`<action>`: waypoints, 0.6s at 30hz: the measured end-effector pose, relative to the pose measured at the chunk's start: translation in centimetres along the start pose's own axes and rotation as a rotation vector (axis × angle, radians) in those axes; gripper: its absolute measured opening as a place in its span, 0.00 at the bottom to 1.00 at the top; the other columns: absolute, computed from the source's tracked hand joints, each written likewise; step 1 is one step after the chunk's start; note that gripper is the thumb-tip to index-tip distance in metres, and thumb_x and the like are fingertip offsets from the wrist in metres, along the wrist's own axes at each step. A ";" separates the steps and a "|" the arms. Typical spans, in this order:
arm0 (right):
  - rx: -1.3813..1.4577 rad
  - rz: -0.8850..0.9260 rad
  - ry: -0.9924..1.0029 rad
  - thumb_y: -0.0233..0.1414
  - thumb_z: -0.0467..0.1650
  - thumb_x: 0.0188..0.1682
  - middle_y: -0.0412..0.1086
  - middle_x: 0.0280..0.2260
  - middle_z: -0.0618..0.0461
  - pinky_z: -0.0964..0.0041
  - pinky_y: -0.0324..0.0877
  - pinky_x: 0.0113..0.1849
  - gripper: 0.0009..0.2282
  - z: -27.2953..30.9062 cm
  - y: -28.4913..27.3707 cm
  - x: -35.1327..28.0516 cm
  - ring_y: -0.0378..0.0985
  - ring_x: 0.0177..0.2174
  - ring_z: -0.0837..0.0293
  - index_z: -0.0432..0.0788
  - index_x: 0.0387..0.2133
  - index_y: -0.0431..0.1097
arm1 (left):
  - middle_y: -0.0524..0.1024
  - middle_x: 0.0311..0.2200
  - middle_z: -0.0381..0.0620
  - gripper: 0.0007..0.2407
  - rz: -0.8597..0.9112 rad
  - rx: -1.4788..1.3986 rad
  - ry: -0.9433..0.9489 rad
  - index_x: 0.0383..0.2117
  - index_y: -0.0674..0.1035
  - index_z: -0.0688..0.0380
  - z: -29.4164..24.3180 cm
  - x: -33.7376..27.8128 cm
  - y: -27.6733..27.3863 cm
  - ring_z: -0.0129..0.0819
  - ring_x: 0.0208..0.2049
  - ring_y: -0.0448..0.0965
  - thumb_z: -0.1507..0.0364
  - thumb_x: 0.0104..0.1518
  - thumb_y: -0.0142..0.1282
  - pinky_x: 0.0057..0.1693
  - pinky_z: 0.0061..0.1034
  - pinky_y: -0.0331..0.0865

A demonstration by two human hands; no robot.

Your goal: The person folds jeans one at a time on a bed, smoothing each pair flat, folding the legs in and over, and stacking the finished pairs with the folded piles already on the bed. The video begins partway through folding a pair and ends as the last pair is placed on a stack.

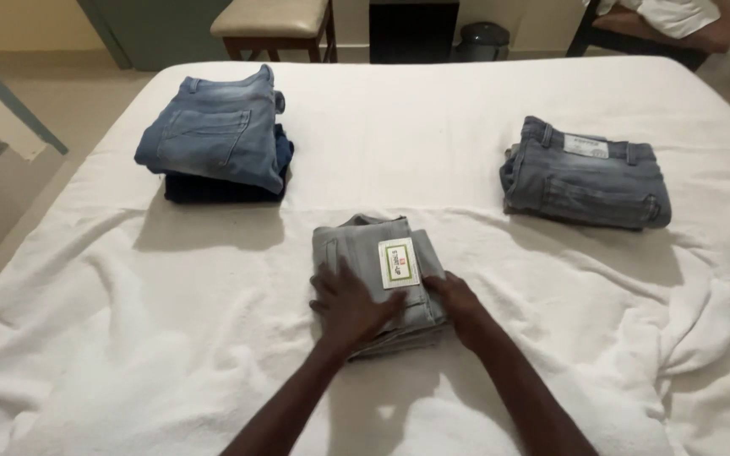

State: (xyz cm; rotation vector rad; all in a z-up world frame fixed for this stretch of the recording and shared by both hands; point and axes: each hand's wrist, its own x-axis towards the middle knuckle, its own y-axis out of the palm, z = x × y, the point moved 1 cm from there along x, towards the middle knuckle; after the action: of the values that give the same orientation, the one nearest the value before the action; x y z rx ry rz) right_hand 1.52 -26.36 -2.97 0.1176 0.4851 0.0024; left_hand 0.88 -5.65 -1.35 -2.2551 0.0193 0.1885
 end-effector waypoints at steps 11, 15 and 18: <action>0.058 0.435 -0.136 0.52 0.30 0.47 0.72 0.47 0.52 0.62 0.72 0.50 0.24 2.8 0.2 -4.2 0.75 0.45 0.62 0.41 0.60 0.62 | 0.34 0.70 0.76 0.58 0.052 -0.013 -0.197 0.68 0.47 0.69 -5.8 -2.1 -4.0 0.74 0.71 0.31 0.37 0.39 0.62 0.66 0.73 0.37; -0.041 0.350 -0.115 0.53 0.32 0.44 0.73 0.47 0.51 0.61 0.74 0.48 0.28 2.8 0.2 -3.8 0.76 0.43 0.60 0.46 0.62 0.60 | 0.75 0.51 0.73 0.39 0.026 -0.032 -0.019 0.51 0.73 0.75 -5.9 -1.6 -5.5 0.61 0.52 0.80 0.49 0.41 0.66 0.55 0.47 0.77; -0.217 0.146 -0.120 0.57 0.39 0.46 0.75 0.44 0.47 0.59 0.74 0.44 0.25 3.2 0.6 -3.7 0.77 0.41 0.58 0.40 0.57 0.68 | 0.84 0.29 0.63 0.21 -0.007 -0.099 0.167 0.29 0.83 0.69 -4.8 0.5 -5.8 0.48 0.33 0.87 0.58 0.42 0.62 0.41 0.40 0.80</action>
State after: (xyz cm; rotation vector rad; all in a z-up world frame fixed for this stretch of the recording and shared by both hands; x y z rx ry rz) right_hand -0.25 -26.18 1.61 -0.0601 0.3528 0.1893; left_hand 2.45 -5.64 6.07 -2.3640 0.0924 -0.0035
